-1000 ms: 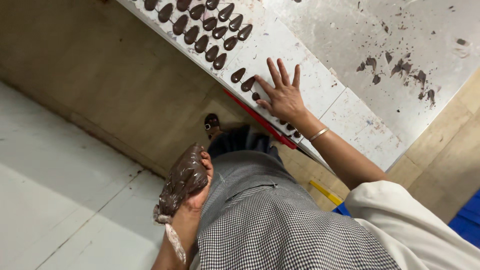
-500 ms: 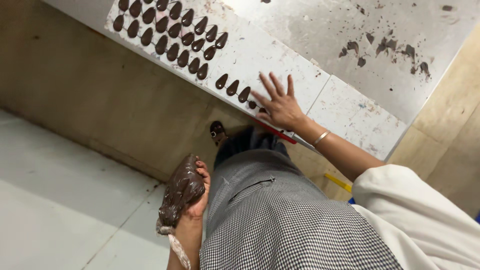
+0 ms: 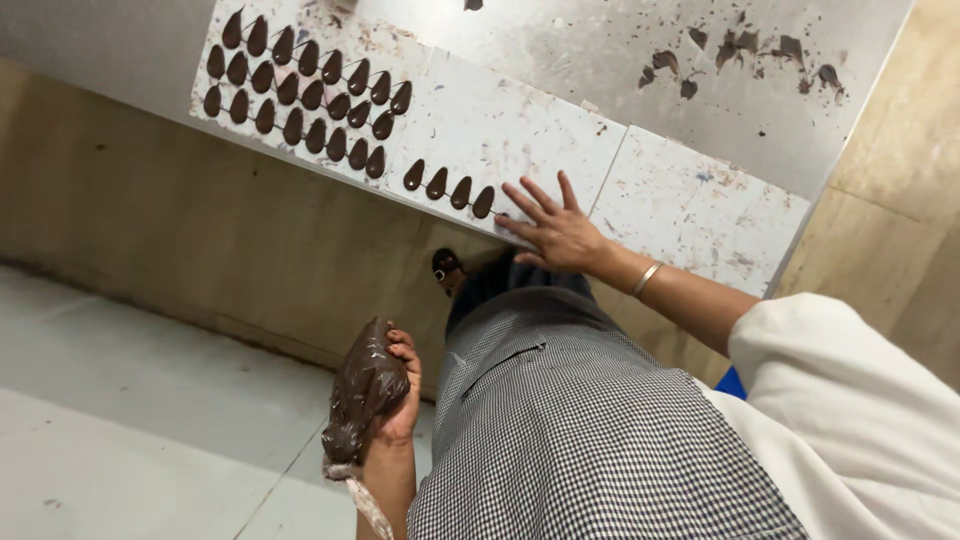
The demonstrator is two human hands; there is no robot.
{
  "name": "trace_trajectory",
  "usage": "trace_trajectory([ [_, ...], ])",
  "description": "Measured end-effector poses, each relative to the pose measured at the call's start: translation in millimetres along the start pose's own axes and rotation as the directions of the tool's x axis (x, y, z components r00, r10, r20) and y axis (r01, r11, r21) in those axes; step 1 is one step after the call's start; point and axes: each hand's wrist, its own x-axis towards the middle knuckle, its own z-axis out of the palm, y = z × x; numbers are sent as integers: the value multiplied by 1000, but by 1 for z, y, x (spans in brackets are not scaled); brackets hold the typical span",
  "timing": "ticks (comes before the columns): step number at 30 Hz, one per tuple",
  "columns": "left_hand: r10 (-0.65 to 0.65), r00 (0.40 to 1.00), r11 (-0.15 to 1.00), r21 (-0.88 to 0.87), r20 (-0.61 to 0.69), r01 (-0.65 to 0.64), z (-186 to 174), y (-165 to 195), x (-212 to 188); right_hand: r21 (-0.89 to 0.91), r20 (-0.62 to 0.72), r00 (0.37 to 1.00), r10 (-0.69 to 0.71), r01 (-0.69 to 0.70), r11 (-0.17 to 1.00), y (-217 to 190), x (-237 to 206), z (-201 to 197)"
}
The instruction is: The person pipes teardrop-shaped chocolate onto sheets of paper using a piping bag, then rolls the filled sheets into cylinders and secures them with tape. The person repeats the process with a second sheet, piping more chocolate and rolling it up.
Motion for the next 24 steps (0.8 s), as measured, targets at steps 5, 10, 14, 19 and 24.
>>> trace_trajectory([
  [5,-23,1000,1000,4,2,23,3,-7,1,-69,-40,996,83,-86,994,10,-11,3],
  [10,-40,999,999,-1,14,40,3,-12,1,-22,34,999,17,-17,1000,12,-29,7],
  [14,-28,1000,999,26,7,28,2,-18,-1,-27,6,1000,0,0,1000,17,-39,9],
  [19,-42,999,999,21,-2,42,3,-23,-3,-183,-10,992,128,-128,975,32,-50,7],
  [24,-50,999,999,4,-16,50,4,-27,-5,-50,-15,1000,-15,14,999,22,-69,13],
])
